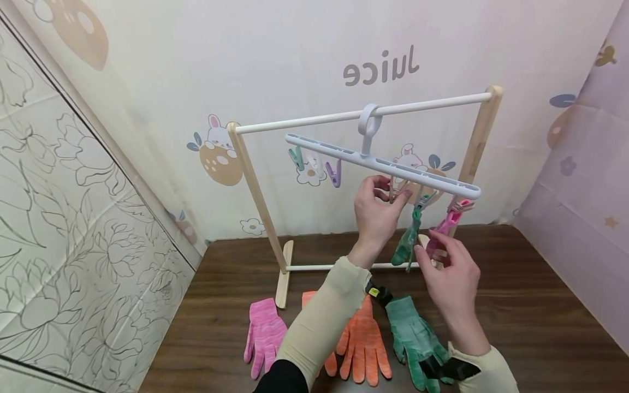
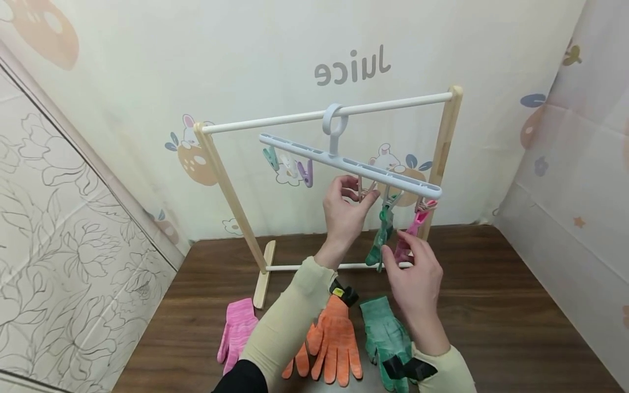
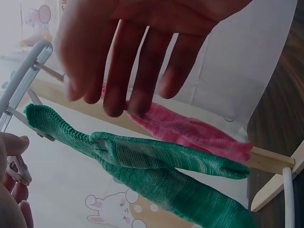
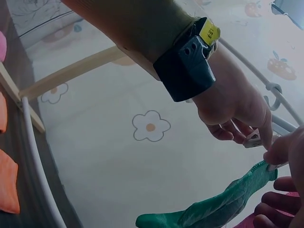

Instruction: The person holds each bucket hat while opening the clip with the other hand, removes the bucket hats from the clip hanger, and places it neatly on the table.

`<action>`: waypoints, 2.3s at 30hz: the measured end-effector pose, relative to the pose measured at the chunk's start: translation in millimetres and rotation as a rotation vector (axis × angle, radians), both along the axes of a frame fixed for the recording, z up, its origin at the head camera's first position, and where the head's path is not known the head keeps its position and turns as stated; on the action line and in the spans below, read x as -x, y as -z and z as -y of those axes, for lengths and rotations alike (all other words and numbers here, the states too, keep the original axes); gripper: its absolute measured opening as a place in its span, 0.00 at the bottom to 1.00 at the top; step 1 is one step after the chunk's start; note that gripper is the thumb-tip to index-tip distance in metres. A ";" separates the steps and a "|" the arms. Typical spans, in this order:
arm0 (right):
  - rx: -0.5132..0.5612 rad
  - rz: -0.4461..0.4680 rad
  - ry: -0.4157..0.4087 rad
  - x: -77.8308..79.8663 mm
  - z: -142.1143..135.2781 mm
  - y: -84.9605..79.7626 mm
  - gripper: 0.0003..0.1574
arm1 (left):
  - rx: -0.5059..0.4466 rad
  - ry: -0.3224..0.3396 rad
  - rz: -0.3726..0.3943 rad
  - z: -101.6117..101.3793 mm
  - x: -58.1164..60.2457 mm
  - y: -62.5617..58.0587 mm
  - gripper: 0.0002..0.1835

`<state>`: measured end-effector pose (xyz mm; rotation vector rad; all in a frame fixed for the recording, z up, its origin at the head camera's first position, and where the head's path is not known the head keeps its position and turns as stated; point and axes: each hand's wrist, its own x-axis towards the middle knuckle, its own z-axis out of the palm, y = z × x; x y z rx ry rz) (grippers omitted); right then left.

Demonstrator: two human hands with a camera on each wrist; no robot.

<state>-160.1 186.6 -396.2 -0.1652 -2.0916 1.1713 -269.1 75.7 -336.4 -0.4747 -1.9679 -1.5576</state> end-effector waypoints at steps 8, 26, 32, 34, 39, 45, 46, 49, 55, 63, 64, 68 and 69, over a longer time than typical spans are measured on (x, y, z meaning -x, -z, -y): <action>-0.020 -0.066 0.035 9.0 4.0 -4.2 0.23 | 0.012 -0.010 -0.005 2.2 2.6 1.5 0.21; -0.044 -0.100 0.096 22.3 8.5 -4.4 0.21 | 0.011 0.004 0.005 3.8 4.5 3.3 0.21; -0.048 -0.088 0.105 24.0 10.6 -4.8 0.23 | 0.003 -0.002 0.009 3.2 3.4 2.4 0.21; -0.066 -0.090 0.110 25.8 12.2 -5.6 0.23 | -0.001 -0.005 0.012 3.4 3.7 2.8 0.21; -0.138 -0.111 0.122 30.5 16.2 -8.0 0.19 | -0.008 0.003 0.023 3.2 3.8 4.4 0.21; -0.123 -0.130 0.123 29.7 17.5 -10.6 0.15 | -0.013 0.008 0.027 4.8 2.7 5.0 0.21; -0.115 -0.132 0.122 29.4 17.2 -10.6 0.15 | -0.012 0.004 0.024 5.2 2.6 5.1 0.21; -0.093 -0.128 0.122 28.8 16.0 -10.2 0.15 | -0.010 -0.006 0.015 6.3 2.8 5.5 0.20; -0.058 -0.134 0.119 26.9 15.5 -8.8 0.14 | -0.003 0.003 0.010 9.3 2.8 7.8 0.20; -0.010 -0.141 0.111 25.9 12.0 -5.5 0.15 | 0.001 0.043 -0.015 12.7 -1.1 11.5 0.17; -0.008 -0.141 0.110 25.7 11.5 -5.0 0.15 | 0.006 0.048 -0.018 13.1 -1.6 11.7 0.17; -0.001 -0.144 0.114 24.4 9.5 -3.3 0.14 | 0.012 0.089 -0.030 13.6 -4.0 11.4 0.15; 0.001 -0.146 0.114 24.0 9.1 -3.2 0.14 | 0.018 0.099 -0.033 13.6 -4.9 11.1 0.15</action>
